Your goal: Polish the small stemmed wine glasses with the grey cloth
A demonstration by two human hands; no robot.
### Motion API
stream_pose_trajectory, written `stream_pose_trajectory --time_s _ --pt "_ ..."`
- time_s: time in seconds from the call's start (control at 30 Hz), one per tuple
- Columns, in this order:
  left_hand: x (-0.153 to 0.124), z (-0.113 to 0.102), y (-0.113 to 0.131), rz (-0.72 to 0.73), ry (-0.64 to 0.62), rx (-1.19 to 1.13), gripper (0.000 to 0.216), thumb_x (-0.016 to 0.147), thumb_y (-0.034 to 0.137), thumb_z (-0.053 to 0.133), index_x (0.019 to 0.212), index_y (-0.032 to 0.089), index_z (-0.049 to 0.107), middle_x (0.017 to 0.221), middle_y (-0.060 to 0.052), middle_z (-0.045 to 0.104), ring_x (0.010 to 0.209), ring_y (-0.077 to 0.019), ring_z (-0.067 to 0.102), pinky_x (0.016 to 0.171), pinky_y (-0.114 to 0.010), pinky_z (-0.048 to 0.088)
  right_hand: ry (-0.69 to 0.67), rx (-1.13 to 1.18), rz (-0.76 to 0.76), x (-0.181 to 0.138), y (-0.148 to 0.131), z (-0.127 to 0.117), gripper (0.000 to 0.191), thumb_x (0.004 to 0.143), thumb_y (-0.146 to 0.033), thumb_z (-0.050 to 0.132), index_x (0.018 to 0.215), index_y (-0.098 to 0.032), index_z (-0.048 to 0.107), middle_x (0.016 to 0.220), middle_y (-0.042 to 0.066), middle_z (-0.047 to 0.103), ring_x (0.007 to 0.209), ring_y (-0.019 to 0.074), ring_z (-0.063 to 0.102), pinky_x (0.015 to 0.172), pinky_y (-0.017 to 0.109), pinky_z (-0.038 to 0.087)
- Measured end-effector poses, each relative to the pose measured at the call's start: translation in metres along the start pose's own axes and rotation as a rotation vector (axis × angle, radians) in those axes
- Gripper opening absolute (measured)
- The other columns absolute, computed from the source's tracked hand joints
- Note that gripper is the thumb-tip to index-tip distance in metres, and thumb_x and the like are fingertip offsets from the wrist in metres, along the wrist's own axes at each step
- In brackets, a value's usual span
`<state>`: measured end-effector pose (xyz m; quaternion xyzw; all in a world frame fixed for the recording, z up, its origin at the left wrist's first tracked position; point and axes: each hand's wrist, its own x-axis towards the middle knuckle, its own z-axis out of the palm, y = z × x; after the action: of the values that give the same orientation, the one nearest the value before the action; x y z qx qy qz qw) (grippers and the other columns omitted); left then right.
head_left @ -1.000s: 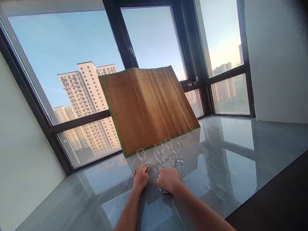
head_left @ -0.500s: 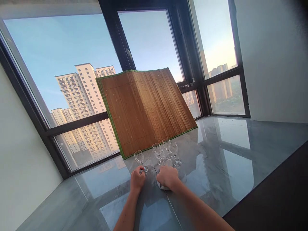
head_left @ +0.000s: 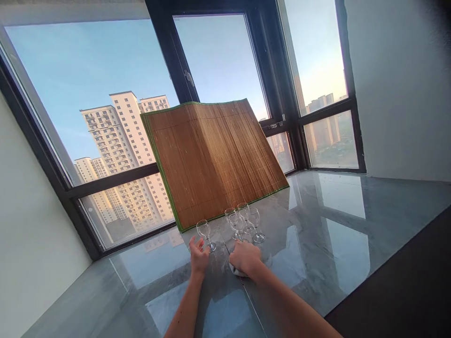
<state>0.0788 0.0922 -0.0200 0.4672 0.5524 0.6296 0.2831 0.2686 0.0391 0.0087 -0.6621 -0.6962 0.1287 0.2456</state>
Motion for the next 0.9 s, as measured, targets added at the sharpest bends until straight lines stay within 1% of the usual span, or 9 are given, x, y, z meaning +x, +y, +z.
stream_pose_trajectory --time_s 0.13,0.27,0.37,0.47,0.53,0.6,0.67,0.77,0.9 --pt "0.0 0.002 0.002 -0.014 -0.075 -0.073 0.059 0.066 0.002 0.067 0.118 0.022 0.046 0.105 -0.012 0.068 0.111 -0.026 0.064 0.094 -0.039 0.049 0.009 -0.02 -0.07 -0.005 0.001 -0.002 0.037 0.077 -0.023 0.055 0.11 -0.014 0.07 0.1 0.019 0.075 0.091 0.0327 0.071 0.071 0.037 0.048" --pt "0.001 0.004 0.004 0.012 -0.108 -0.086 0.054 0.062 0.006 0.072 0.11 0.021 0.052 0.096 -0.009 0.068 0.101 -0.0245 0.066 0.087 -0.034 0.05 0.007 -0.003 -0.171 -0.009 0.002 -0.001 0.034 0.079 -0.026 0.052 0.107 -0.017 0.07 0.1 0.017 0.074 0.092 0.031 0.07 0.072 0.036 0.047" --pt "0.002 0.003 0.004 0.042 -0.107 -0.036 0.049 0.056 0.014 0.076 0.102 0.018 0.058 0.082 -0.004 0.065 0.084 -0.0225 0.066 0.076 -0.031 0.05 0.001 0.03 -0.238 -0.01 0.0 0.002 0.037 0.078 -0.029 0.055 0.111 -0.018 0.069 0.1 0.016 0.074 0.092 0.0302 0.07 0.073 0.035 0.047" --pt "-0.001 0.003 0.005 0.087 -0.105 0.044 0.035 0.057 0.022 0.076 0.088 0.018 0.06 0.071 0.0 0.06 0.071 -0.0198 0.062 0.07 -0.031 0.047 -0.004 0.081 -0.29 -0.01 -0.002 0.005 0.043 0.075 -0.028 0.056 0.115 -0.019 0.068 0.097 0.014 0.075 0.091 0.0299 0.07 0.073 0.035 0.046" --pt "-0.007 0.004 0.007 0.131 -0.09 0.093 0.025 0.061 0.027 0.072 0.081 0.019 0.059 0.072 0.0 0.059 0.071 -0.0196 0.06 0.071 -0.031 0.047 0.008 0.127 -0.314 -0.009 -0.004 0.005 0.045 0.076 -0.027 0.056 0.118 -0.02 0.066 0.098 0.013 0.075 0.091 0.0283 0.069 0.073 0.033 0.045" --pt "-0.016 0.007 0.012 0.183 -0.068 0.127 0.021 0.067 0.029 0.068 0.081 0.02 0.057 0.077 -0.001 0.06 0.076 -0.0201 0.06 0.075 -0.032 0.046 0.04 0.177 -0.318 -0.009 -0.005 0.003 0.045 0.078 -0.025 0.053 0.121 -0.02 0.063 0.097 0.011 0.074 0.089 0.0258 0.068 0.072 0.031 0.044" --pt "-0.028 0.01 0.018 0.249 -0.075 0.212 0.018 0.073 0.028 0.061 0.089 0.021 0.055 0.081 -0.001 0.062 0.079 -0.0199 0.061 0.076 -0.031 0.045 0.089 0.225 -0.313 -0.01 -0.007 -0.002 0.047 0.079 -0.022 0.051 0.126 -0.018 0.058 0.09 0.008 0.073 0.083 0.0232 0.067 0.07 0.03 0.043" --pt "-0.046 0.014 0.03 0.346 -0.106 0.498 0.018 0.081 0.02 0.049 0.098 0.02 0.055 0.081 -0.002 0.066 0.077 -0.02 0.063 0.075 -0.032 0.044 0.18 0.298 -0.351 -0.015 -0.009 -0.01 0.053 0.08 -0.017 0.048 0.133 -0.018 0.047 0.08 0.003 0.07 0.075 0.0203 0.065 0.068 0.028 0.042" --pt "-0.062 0.014 0.047 0.572 -0.142 0.86 0.018 0.08 0.014 0.051 0.089 0.022 0.064 0.083 -0.004 0.07 0.086 -0.0234 0.065 0.093 -0.04 0.037 0.353 0.382 -0.522 -0.023 -0.011 -0.012 0.057 0.08 -0.016 0.05 0.136 -0.019 0.04 0.088 0.002 0.071 0.076 0.0199 0.066 0.07 0.029 0.044"
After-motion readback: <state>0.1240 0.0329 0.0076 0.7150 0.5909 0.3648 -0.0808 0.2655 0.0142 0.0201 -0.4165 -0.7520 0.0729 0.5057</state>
